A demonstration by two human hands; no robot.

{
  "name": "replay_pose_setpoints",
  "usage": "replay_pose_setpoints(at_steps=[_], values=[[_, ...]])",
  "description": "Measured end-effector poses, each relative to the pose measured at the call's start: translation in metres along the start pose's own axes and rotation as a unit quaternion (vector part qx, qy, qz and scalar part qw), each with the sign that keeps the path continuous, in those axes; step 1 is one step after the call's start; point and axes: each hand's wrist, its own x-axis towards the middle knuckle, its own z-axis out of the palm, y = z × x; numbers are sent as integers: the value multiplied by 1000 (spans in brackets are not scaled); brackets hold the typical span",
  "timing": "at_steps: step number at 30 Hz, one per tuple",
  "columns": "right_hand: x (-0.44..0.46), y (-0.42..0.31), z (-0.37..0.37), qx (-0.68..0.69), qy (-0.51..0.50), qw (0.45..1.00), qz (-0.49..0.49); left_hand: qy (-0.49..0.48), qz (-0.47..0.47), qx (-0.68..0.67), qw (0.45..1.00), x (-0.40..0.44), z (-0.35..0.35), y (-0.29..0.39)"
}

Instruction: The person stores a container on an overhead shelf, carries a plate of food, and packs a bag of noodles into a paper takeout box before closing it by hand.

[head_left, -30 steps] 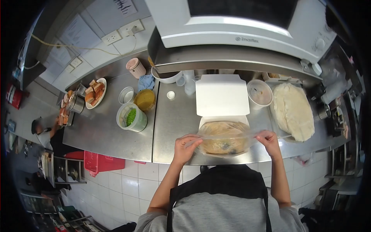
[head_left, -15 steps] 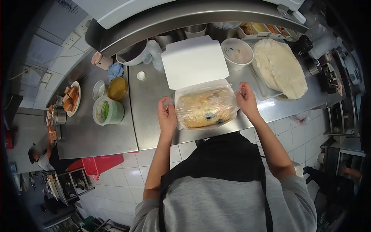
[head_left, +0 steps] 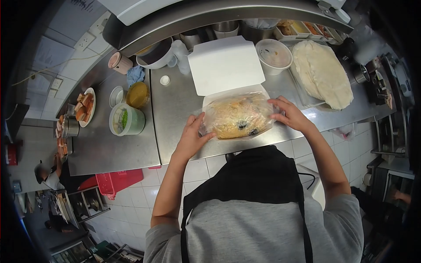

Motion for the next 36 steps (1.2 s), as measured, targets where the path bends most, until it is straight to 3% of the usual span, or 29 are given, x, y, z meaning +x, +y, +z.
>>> replay_pose_setpoints(at_steps=[2, 4, 8, 13, 16, 17, 19, 20, 22, 25, 29, 32, 36], values=[[-3, -16, -4, 47, -31, 997, 47, -4, -28, 14, 999, 1, -2, 6], [-5, -6, -5, -4, -38, 999, 33, -20, -75, 36, 996, 4, -9, 13], [1, 4, 7, -34, 5, 999, 33, 62, -22, 29, 997, 10, -2, -6], [6, 8, 24, 47, 38, 972, 227, 54, -24, 40, 997, 16, 1, -17], [13, 23, 41, 155, 101, 939, 290, -22, -215, -50, 975, 23, 10, -23], [12, 27, 47, 194, 126, 924, 304, -20, -231, -41, 972, 23, 13, -22], [11, 26, 50, 50, 179, 962, 199, -10, -258, -20, 966, 28, 13, -18], [14, 22, 49, -22, 205, 969, 139, 50, -208, -6, 977, 27, 13, -15], [18, 4, 42, -67, 212, 968, 117, 167, -104, 24, 980, 24, 14, -10], [15, -2, 32, -70, 162, 976, 127, 64, -45, 96, 992, 16, 10, -12], [5, -4, 15, 38, 77, 971, 222, 52, -15, 163, 985, 7, -2, -7], [3, -26, 2, -63, 15, 991, 120, 20, -62, 172, 983, 0, -2, 2], [13, -27, 14, -176, 31, 982, 64, -14, -119, 213, 970, 21, 4, 8]])
